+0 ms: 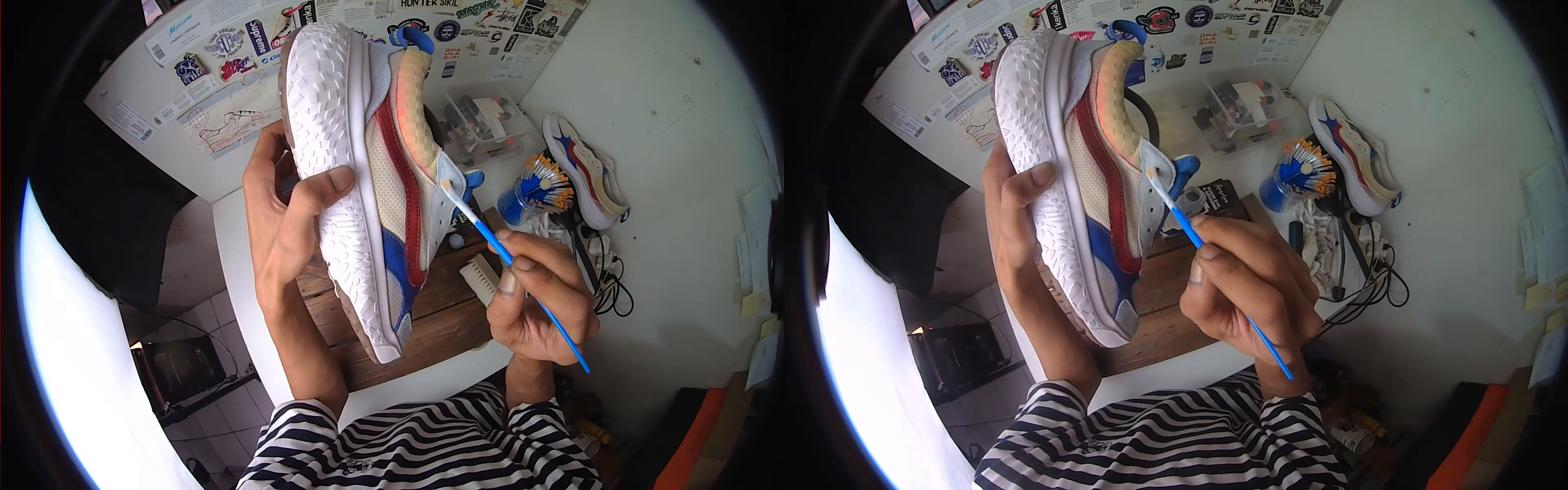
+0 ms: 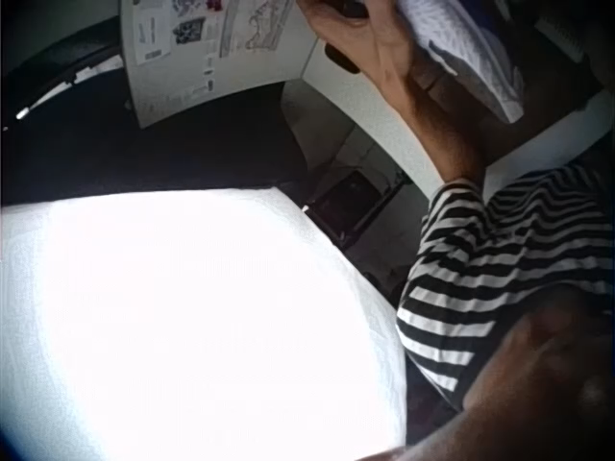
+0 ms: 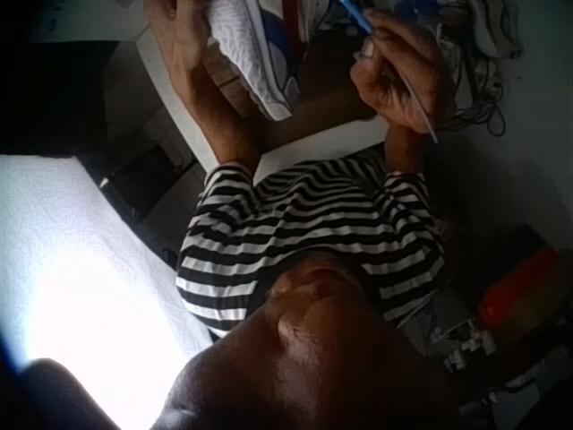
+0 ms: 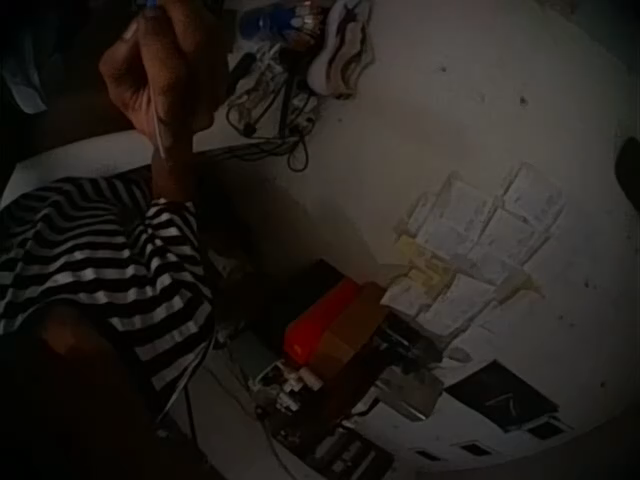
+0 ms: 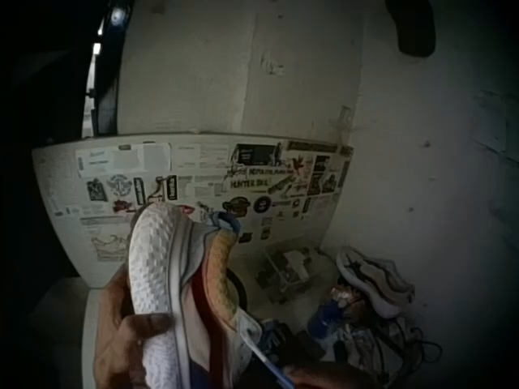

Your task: Applying paint to the white midsole and upper components of a multi-colored sneaker using a small precision brush.

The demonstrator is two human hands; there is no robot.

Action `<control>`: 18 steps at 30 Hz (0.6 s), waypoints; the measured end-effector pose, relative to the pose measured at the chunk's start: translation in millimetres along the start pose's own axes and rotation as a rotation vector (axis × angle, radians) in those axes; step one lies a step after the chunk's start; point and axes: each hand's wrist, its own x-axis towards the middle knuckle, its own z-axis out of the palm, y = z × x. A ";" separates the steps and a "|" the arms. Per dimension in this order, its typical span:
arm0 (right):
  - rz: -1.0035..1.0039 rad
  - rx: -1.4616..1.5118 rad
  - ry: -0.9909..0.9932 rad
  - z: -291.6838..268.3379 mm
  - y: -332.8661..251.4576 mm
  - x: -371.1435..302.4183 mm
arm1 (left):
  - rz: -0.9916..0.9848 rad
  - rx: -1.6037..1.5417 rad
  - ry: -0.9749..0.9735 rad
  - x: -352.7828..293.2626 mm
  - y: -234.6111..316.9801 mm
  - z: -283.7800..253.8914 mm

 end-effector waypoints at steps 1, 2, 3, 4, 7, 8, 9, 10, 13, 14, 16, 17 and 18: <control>0.000 0.006 -0.026 -0.3 -0.6 1.1 | 0.016 0.001 -0.005 0.3 -0.2 -0.4; 0.000 0.006 -0.025 0.8 0.7 -0.7 | 0.016 0.000 -0.006 0.5 -0.6 -0.5; 0.017 0.009 0.034 2.4 2.9 -4.2 | 0.000 -0.001 -0.002 0.3 -0.9 -0.5; 0.034 0.013 0.093 3.2 4.1 -6.0 | -0.016 -0.003 0.001 0.2 -0.9 -0.4; 0.058 -0.014 0.011 -1.5 2.2 -4.7 | 0.016 0.002 -0.013 0.8 -1.4 -2.0; 0.057 -0.013 0.011 -1.8 1.9 -5.7 | 0.017 0.003 -0.013 1.0 -1.9 -2.0; 0.062 -0.008 0.028 -2.6 1.0 -6.7 | 0.005 0.009 -0.009 0.8 -1.7 -2.0; 0.068 -0.003 0.045 -3.2 0.4 -7.1 | -0.007 0.015 -0.005 0.6 -1.5 -1.9; 0.072 -0.012 0.013 -2.7 1.5 -5.1 | -0.004 -0.008 -0.001 0.9 -0.8 -1.3; 0.072 -0.013 0.013 -1.9 2.9 -6.3 | -0.004 -0.008 -0.001 1.1 -1.0 -0.8; 0.057 0.004 0.096 -0.1 5.7 -9.7 | -0.018 0.003 0.009 0.8 -0.8 0.0; 0.057 0.005 0.096 -0.4 5.8 -9.5 | -0.019 0.003 0.010 0.9 -1.0 0.0; 0.061 0.003 0.066 -0.7 5.4 -9.1 | -0.007 -0.004 0.016 1.3 -1.5 -0.3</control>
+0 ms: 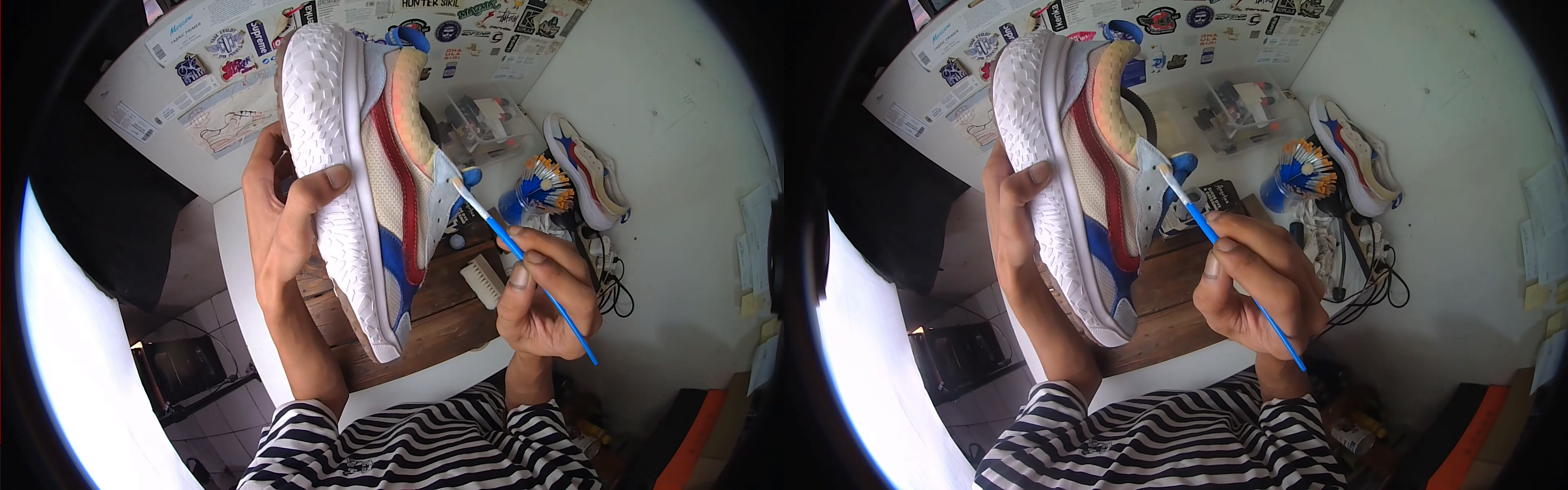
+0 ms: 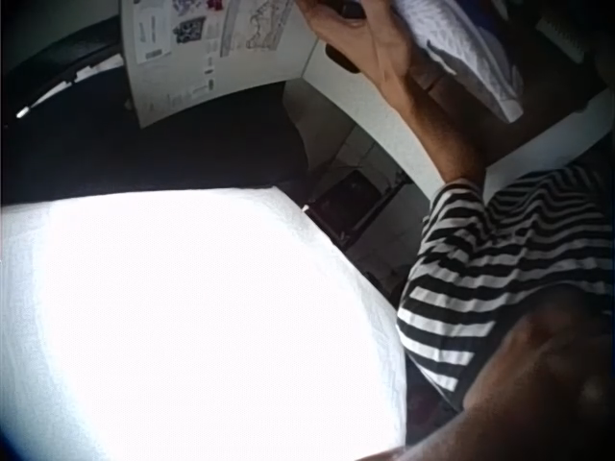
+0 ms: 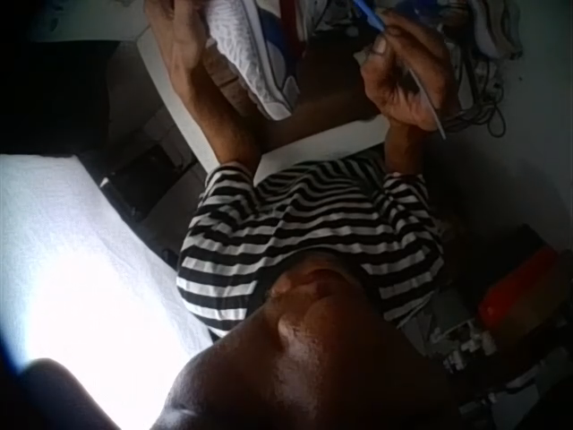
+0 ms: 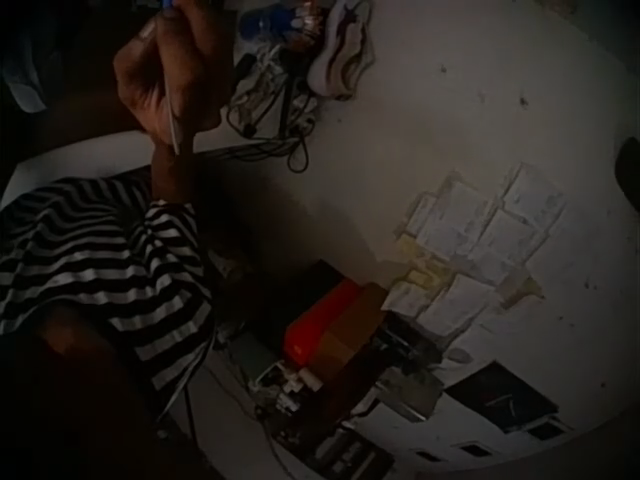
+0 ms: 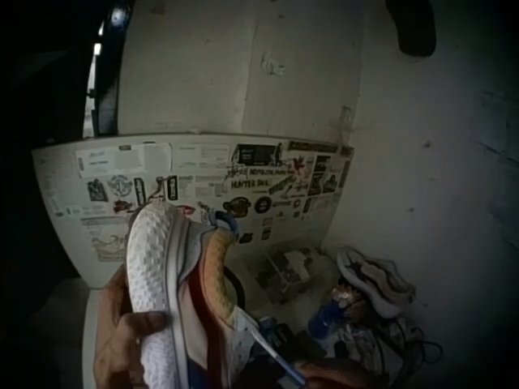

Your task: Applying paint to the white midsole and upper components of a multi-colored sneaker using a small precision brush.

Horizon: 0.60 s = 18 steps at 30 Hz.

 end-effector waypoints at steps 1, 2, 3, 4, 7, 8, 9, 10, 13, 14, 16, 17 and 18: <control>0.004 -0.003 -0.031 -0.5 -0.4 0.4 | 0.011 -0.007 0.006 0.5 -0.7 -0.4; 0.005 -0.001 -0.032 -2.1 -1.4 0.6 | 0.010 -0.007 0.008 1.1 -2.2 -1.0; 0.023 0.042 -0.020 -5.5 -3.1 1.3 | 0.015 0.013 0.031 1.2 -3.2 -2.1; 0.042 0.085 -0.008 -8.3 -3.1 1.7 | 0.020 0.034 0.054 1.5 -3.9 -3.5; 0.193 0.054 0.006 -14.8 8.5 -0.2 | 0.030 0.151 0.130 5.3 -5.1 -7.4; 0.264 0.052 -0.045 -13.8 15.1 2.0 | 0.043 0.196 0.159 5.9 -6.2 -9.5; 0.262 0.052 -0.047 -13.6 23.4 1.4 | 0.042 0.194 0.161 6.9 -6.3 -10.4; 0.392 0.035 -0.127 -12.2 33.0 -2.7 | 0.060 0.250 0.176 7.4 -6.9 -11.6; 0.536 0.014 -0.248 3.8 47.8 3.0 | 0.078 0.333 0.202 7.2 -7.4 -13.4; 0.522 -0.013 -0.316 8.7 52.2 2.8 | 0.076 0.358 0.206 7.1 -7.7 -14.0; 0.553 -0.066 -0.445 15.2 55.2 5.6 | 0.082 0.369 0.208 8.1 -10.1 -15.1; 0.552 -0.065 -0.447 19.2 57.6 6.2 | 0.089 0.378 0.205 8.6 -11.2 -15.6; 0.592 -0.020 -0.492 23.6 60.5 6.4 | 0.089 0.379 0.208 8.4 -10.3 -16.3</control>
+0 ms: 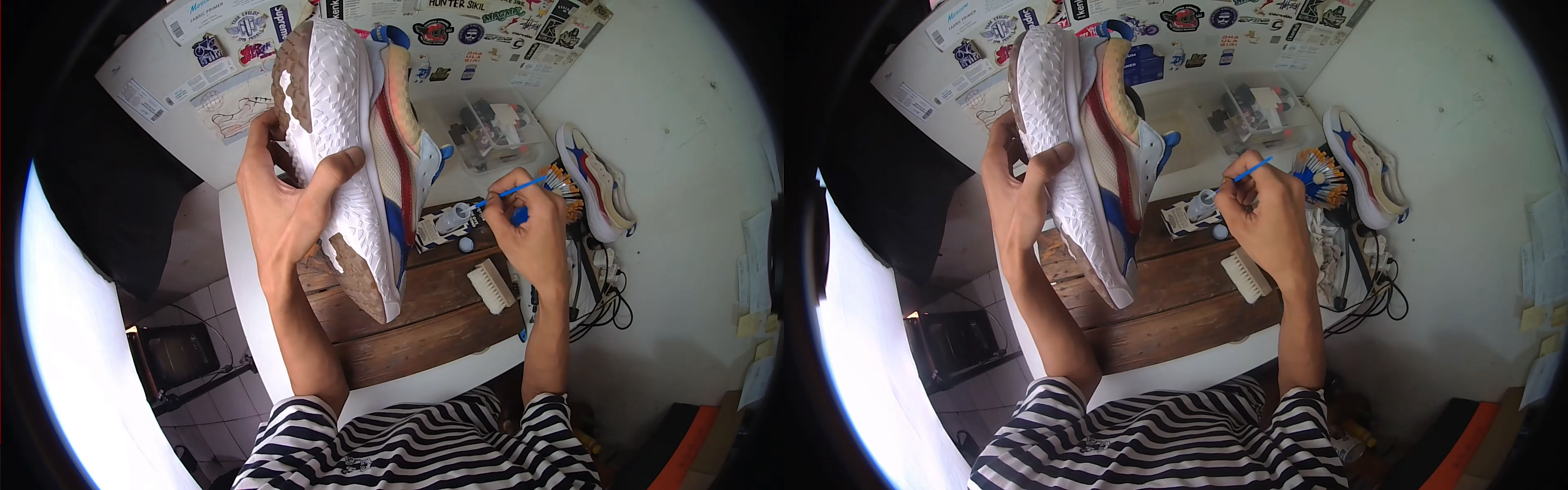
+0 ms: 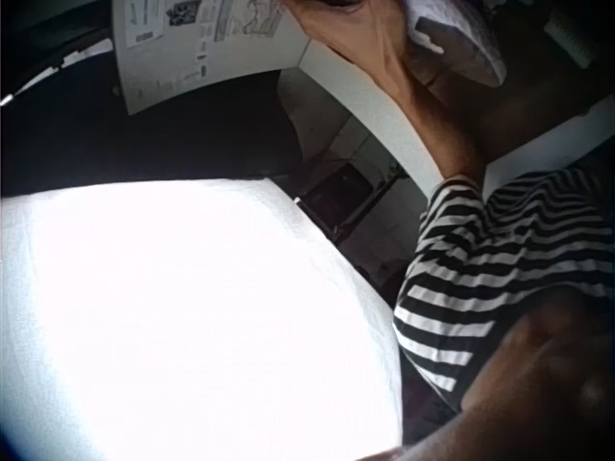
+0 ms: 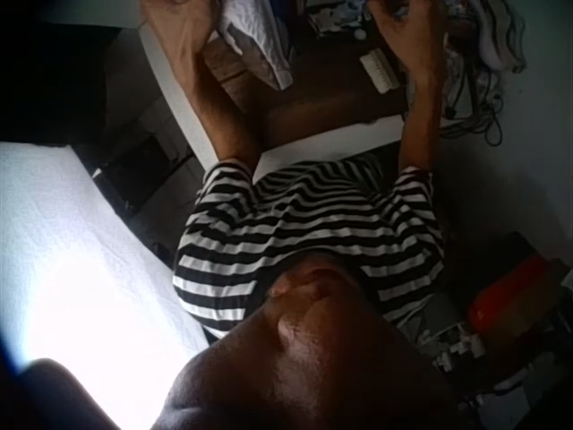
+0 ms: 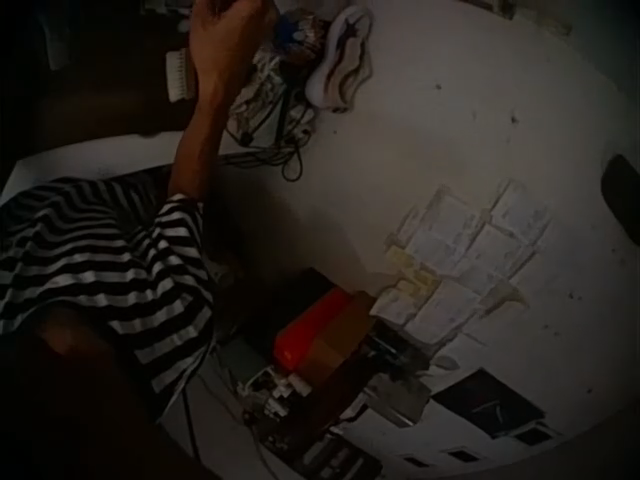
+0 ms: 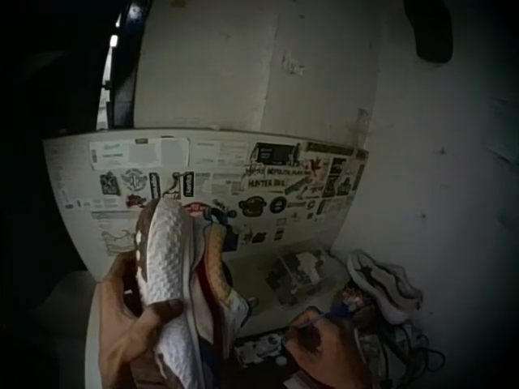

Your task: Applying paint to the white midsole and upper components of a multi-colored sneaker using a small precision brush.

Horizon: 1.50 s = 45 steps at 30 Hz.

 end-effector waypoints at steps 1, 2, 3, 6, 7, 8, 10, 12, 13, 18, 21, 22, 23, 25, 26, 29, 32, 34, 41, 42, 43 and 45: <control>0.029 0.037 -0.056 3.5 1.7 2.2 | -0.008 -0.004 -0.003 0.0 1.0 -0.8; 0.028 0.038 -0.058 7.6 4.5 2.6 | -0.015 -0.008 -0.006 -0.2 2.2 -1.4; 0.047 0.041 -0.089 12.7 9.1 2.6 | -0.015 -0.008 -0.004 -0.5 3.6 -0.7; 0.087 0.021 -0.144 20.6 13.5 1.3 | -0.036 -0.032 -0.009 -1.3 6.3 0.8; 0.109 -0.003 -0.167 21.2 13.4 0.7 | -0.037 -0.025 -0.012 -1.1 5.5 0.8; 0.109 -0.004 -0.166 20.4 13.1 -0.2 | -0.037 -0.020 -0.015 -0.9 4.7 1.1; 0.057 -0.013 -0.105 18.9 11.9 -2.3 | -0.027 -0.021 -0.014 -0.5 2.6 0.4; 0.044 0.000 -0.056 13.6 7.7 -5.0 | -0.017 -0.024 -0.016 -0.3 2.7 -0.2; 0.033 0.012 -0.006 11.1 5.9 -5.7 | -0.029 -0.028 -0.023 -0.4 3.5 -0.4; 0.046 0.001 0.035 7.6 7.4 -7.0 | -0.016 -0.040 -0.021 -1.9 4.0 2.0; 0.069 -0.003 0.063 8.0 10.4 -7.3 | -0.033 -0.048 -0.037 -3.2 7.8 3.5; 0.080 -0.006 0.076 8.0 10.6 -7.6 | -0.027 -0.040 -0.035 -3.2 6.7 3.4; 0.081 -0.006 0.076 7.6 10.9 -7.9 | -0.021 -0.032 -0.034 -3.2 6.2 3.3; 0.074 0.005 0.093 6.4 12.1 -9.0 | -0.026 -0.030 -0.031 -3.7 8.1 3.5; 0.075 0.005 0.093 5.3 12.5 -9.7 | -0.030 -0.028 -0.028 -3.9 8.7 3.7; 0.070 -0.015 0.131 0.1 8.8 -13.0 | -0.023 -0.002 -0.025 -3.0 5.6 3.4; -0.047 -0.043 0.140 -1.6 2.8 -17.4 | -0.025 -0.038 -0.026 -2.9 4.8 4.1; -0.138 -0.037 0.109 -0.3 5.8 -22.2 | -0.027 -0.041 -0.028 -3.0 4.8 4.9; -0.144 -0.053 0.056 -6.8 1.3 -33.6 | -0.040 -0.095 -0.035 -4.8 7.3 4.9; -0.154 -0.052 0.094 -10.1 -1.3 -34.7 | -0.039 -0.096 -0.037 -4.4 7.2 5.5; -0.165 -0.051 0.133 -12.9 -2.9 -36.1 | -0.064 -0.133 -0.065 -3.9 6.8 5.6; -0.224 0.016 0.224 -18.2 -2.2 -39.9 | -0.090 -0.167 -0.095 -2.9 5.3 6.4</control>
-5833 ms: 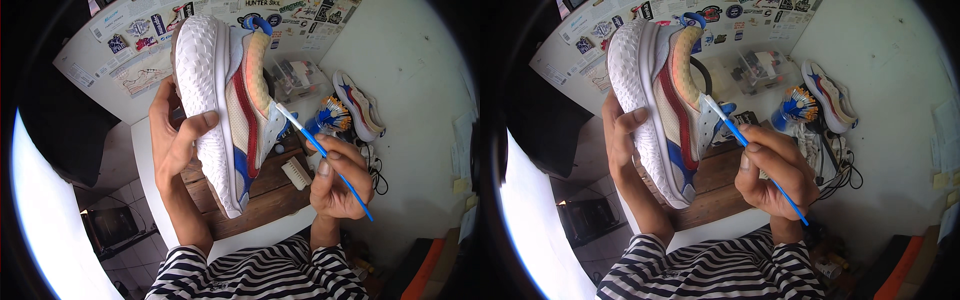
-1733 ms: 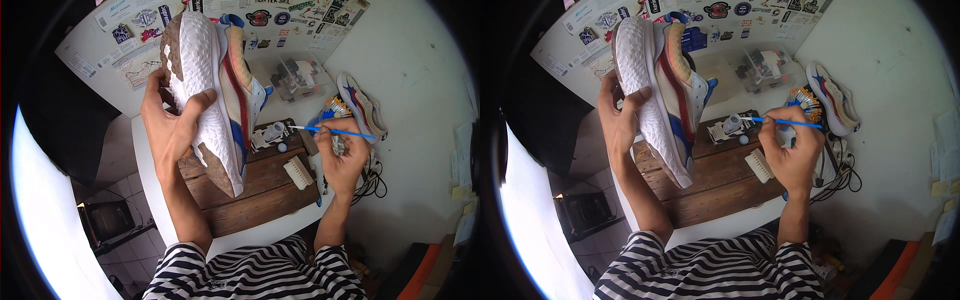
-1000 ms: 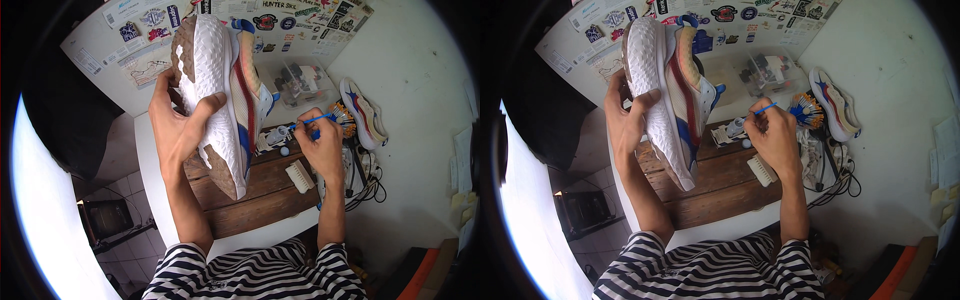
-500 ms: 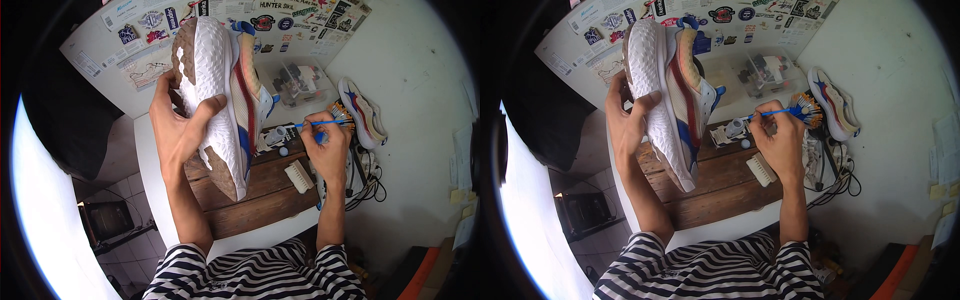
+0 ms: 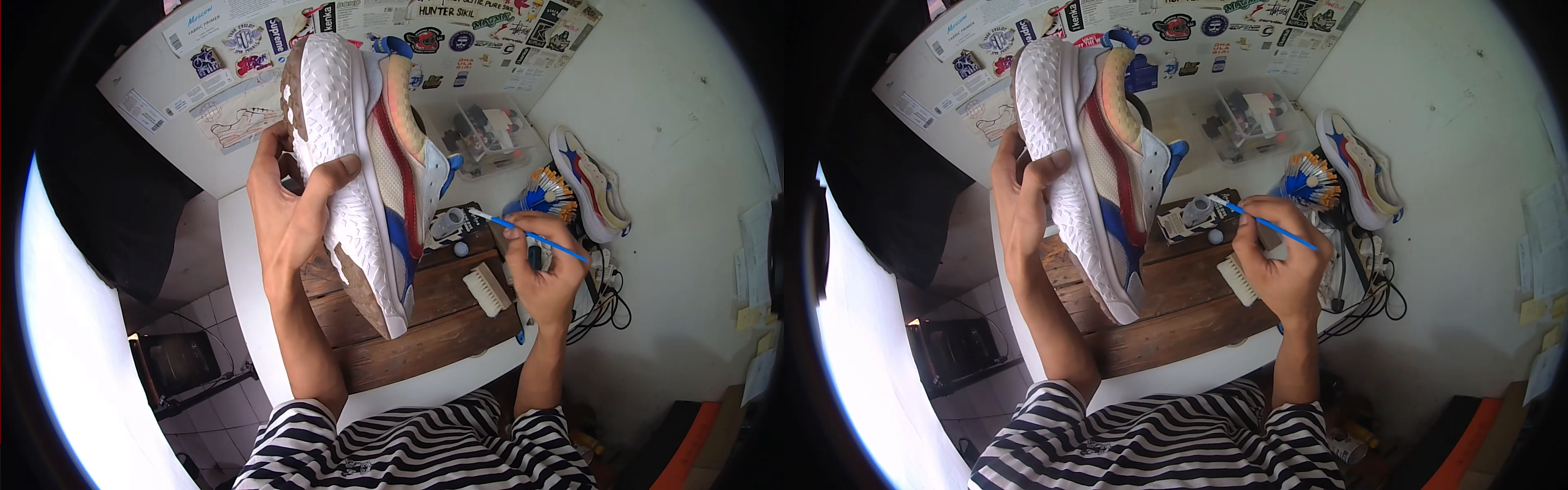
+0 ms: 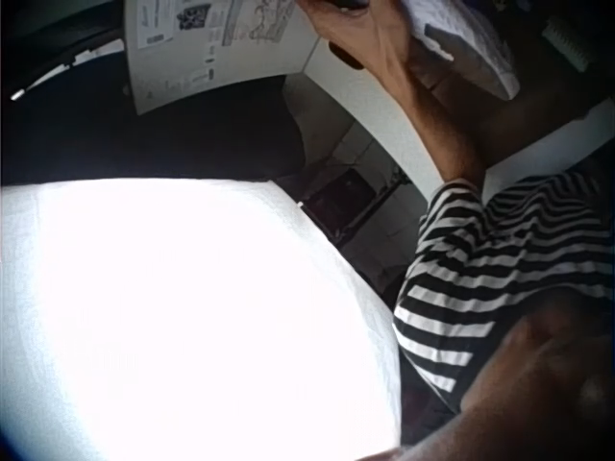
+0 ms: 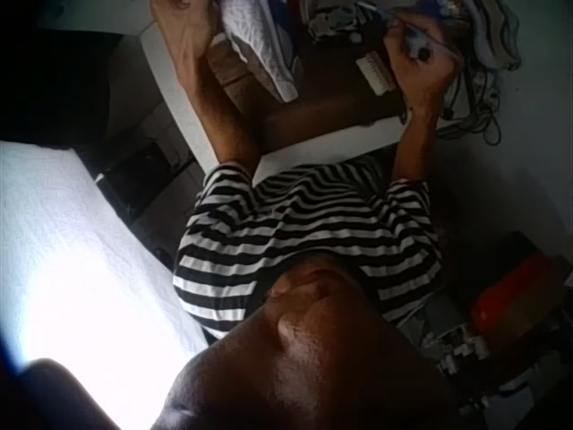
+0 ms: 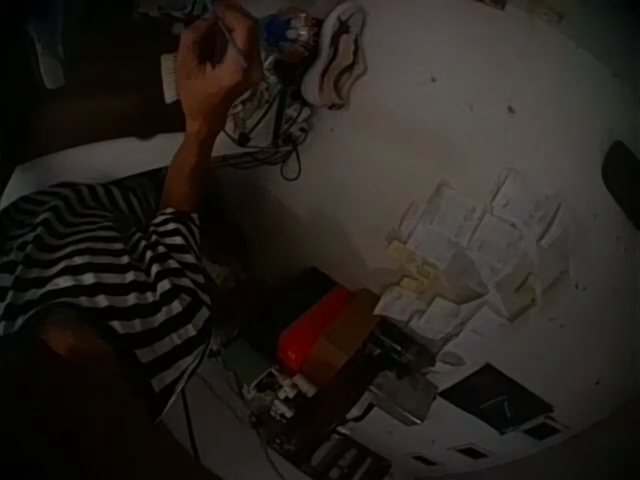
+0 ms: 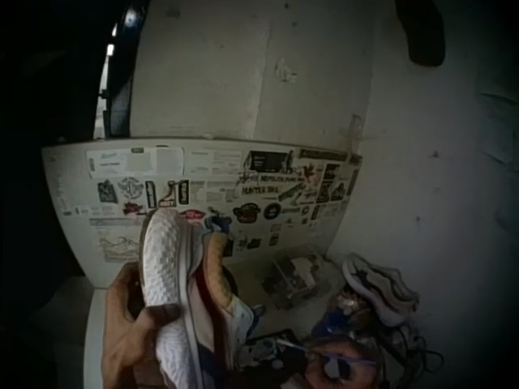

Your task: Applying paint to the white midsole and upper components of a multi-colored sneaker using a small precision brush.

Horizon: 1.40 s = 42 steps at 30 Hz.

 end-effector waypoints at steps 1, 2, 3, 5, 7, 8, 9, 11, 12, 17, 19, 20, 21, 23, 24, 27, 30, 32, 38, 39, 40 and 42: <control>-0.053 0.063 0.097 -2.4 -1.6 -1.3 | 0.018 -0.066 -0.008 0.9 -2.0 0.8; -0.051 0.063 0.098 -3.8 -6.4 -3.3 | 0.036 -0.131 -0.016 1.3 -3.0 1.6; -0.118 0.116 0.175 -6.1 -15.6 -4.3 | 0.038 -0.154 -0.028 0.0 -0.1 4.5; -0.232 0.109 0.239 -6.9 -35.1 -2.4 | 0.026 -0.196 -0.048 0.4 -3.5 4.7; -0.276 0.060 0.235 -3.2 -45.1 0.3 | -0.006 -0.244 -0.088 -0.5 -2.8 4.3; -0.324 0.012 0.226 -1.3 -47.7 0.5 | -0.006 -0.244 -0.092 -1.2 -2.0 4.0; -0.337 0.016 0.238 0.1 -47.8 1.3 | -0.016 -0.243 -0.106 -1.6 -1.4 4.1; -0.326 0.028 0.245 1.1 -48.1 2.4 | -0.025 -0.243 -0.120 -1.5 -0.3 5.1; -0.313 0.044 0.250 1.0 -48.9 2.9 | -0.021 -0.241 -0.118 -2.3 0.7 6.3; -0.328 0.028 0.244 4.1 -50.4 8.5 | -0.016 -0.229 -0.112 -4.2 3.8 6.5; -0.331 0.020 0.242 5.0 -49.9 7.9 | -0.030 -0.217 -0.129 -4.1 3.8 5.9; -0.337 0.021 0.238 4.9 -49.5 6.3 | -0.031 -0.217 -0.129 -4.1 3.3 6.3; -0.342 0.021 0.235 4.0 -49.3 5.4 | -0.030 -0.224 -0.124 -4.5 3.9 7.2; -0.349 0.025 0.234 1.5 -47.7 4.7 | -0.029 -0.232 -0.120 -4.3 4.5 8.0; -0.356 0.031 0.234 1.2 -47.4 4.1 | -0.024 -0.237 -0.119 -3.9 4.1 7.5; -0.372 0.002 0.269 5.6 -48.3 12.1 | -0.026 -0.247 -0.120 -4.6 4.0 7.2; -0.379 -0.017 0.244 5.6 -42.8 10.5 | -0.035 -0.250 -0.117 -4.7 2.8 7.6; -0.371 -0.008 0.227 3.5 -46.5 7.2 | -0.038 -0.248 -0.111 -4.0 2.4 7.2; -0.393 -0.015 0.254 6.4 -47.5 14.1 | -0.030 -0.233 -0.143 -3.3 3.5 5.7; -0.411 -0.023 0.266 7.7 -46.9 16.2 | -0.038 -0.242 -0.139 -4.4 4.3 6.2; -0.411 -0.022 0.266 7.9 -47.1 16.6 | -0.046 -0.252 -0.136 -4.9 4.6 6.4; -0.422 -0.044 0.240 7.9 -47.6 17.2 | -0.036 -0.249 -0.128 -4.7 2.5 6.7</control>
